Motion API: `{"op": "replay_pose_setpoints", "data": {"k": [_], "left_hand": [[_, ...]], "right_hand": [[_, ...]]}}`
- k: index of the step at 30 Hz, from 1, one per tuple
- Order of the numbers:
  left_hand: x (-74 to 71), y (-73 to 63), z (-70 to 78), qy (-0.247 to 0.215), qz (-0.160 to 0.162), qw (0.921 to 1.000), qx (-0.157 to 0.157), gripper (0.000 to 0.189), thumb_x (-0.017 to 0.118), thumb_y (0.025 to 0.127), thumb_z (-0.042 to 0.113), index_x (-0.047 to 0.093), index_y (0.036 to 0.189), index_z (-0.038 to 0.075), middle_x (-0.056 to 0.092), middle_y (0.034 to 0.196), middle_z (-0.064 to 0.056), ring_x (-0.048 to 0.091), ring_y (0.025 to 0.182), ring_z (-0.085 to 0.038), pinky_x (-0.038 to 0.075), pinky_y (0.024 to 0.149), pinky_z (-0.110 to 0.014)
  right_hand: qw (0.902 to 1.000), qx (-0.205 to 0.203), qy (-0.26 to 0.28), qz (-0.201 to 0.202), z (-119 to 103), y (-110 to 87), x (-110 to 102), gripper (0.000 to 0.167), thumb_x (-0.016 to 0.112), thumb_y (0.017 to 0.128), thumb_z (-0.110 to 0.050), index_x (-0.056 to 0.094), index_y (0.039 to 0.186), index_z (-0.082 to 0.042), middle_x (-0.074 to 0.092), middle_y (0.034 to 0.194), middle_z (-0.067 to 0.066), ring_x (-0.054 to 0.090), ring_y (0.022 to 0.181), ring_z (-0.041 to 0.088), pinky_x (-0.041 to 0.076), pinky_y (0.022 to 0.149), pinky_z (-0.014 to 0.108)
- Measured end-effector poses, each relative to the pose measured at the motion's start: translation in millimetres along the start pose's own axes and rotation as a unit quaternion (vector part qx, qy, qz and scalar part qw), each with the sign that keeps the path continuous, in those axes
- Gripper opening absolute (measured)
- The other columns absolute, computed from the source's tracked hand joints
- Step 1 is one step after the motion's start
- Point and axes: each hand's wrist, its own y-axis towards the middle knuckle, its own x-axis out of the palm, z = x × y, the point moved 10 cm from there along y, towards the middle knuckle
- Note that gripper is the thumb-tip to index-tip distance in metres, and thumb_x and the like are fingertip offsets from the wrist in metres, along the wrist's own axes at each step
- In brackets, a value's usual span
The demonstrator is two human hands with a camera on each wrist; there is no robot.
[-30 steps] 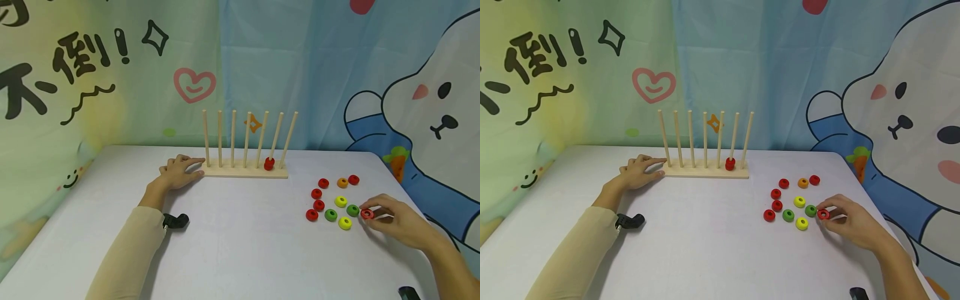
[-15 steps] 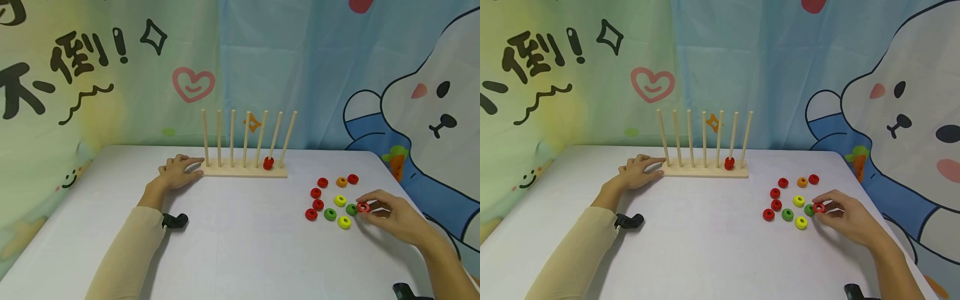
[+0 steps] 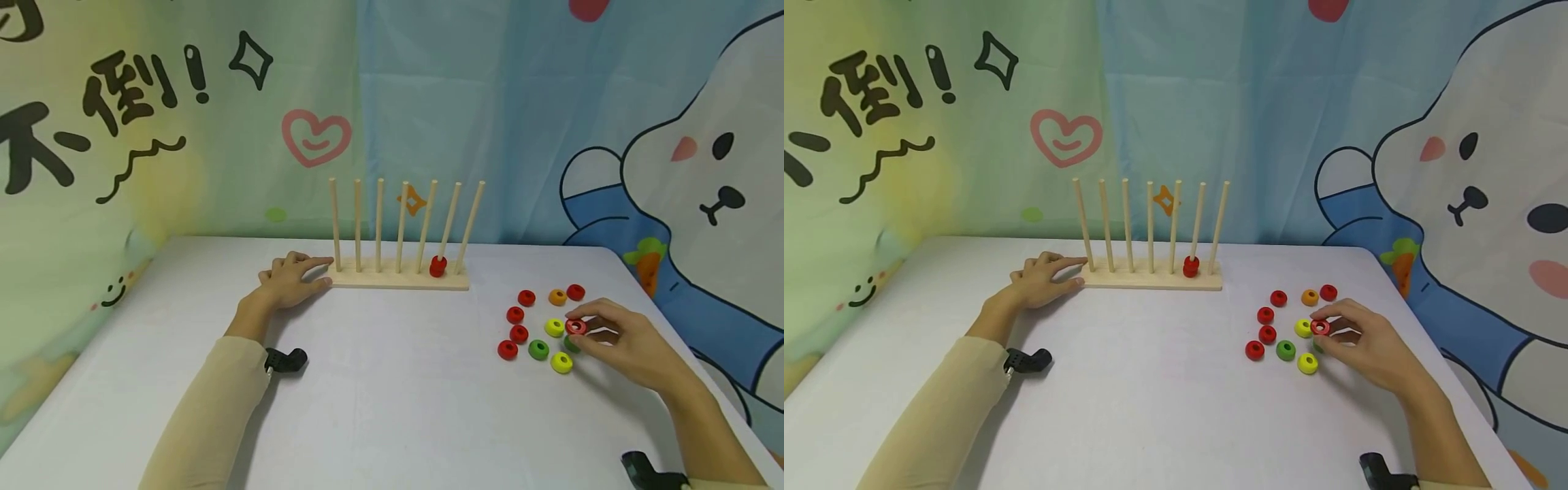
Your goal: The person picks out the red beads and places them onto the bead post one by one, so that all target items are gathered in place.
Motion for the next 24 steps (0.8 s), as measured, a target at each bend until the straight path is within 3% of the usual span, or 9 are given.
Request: {"op": "replay_pose_setpoints", "data": {"k": [14,24], "left_hand": [[-1.5,-2.4,1.0,-0.005,0.000,1.0000,-0.002,0.061,0.051,0.100,0.061,0.042,0.157,0.040,0.029,0.160,-0.014,0.026,0.140,-0.046,0.022,0.099,-0.066],[0.2,-0.8,0.5,-0.002,-0.001,1.0000,0.001,0.061,0.050,0.101,0.061,0.041,0.157,0.040,0.028,0.160,-0.014,0.026,0.140,-0.046,0.023,0.099,-0.066]], "right_hand": [[0.9996,-0.018,0.016,0.014,-14,18.5,10,0.044,0.082,0.082,0.006,0.070,0.121,-0.011,0.062,0.117,0.005,0.062,0.097,-0.006,0.048,0.085,0.007],[0.9984,-0.039,0.037,0.016,-28,31.8,21,0.039,0.080,0.084,0.006,0.070,0.120,-0.008,0.064,0.112,0.004,0.065,0.095,0.003,0.050,0.085,0.010]]}}
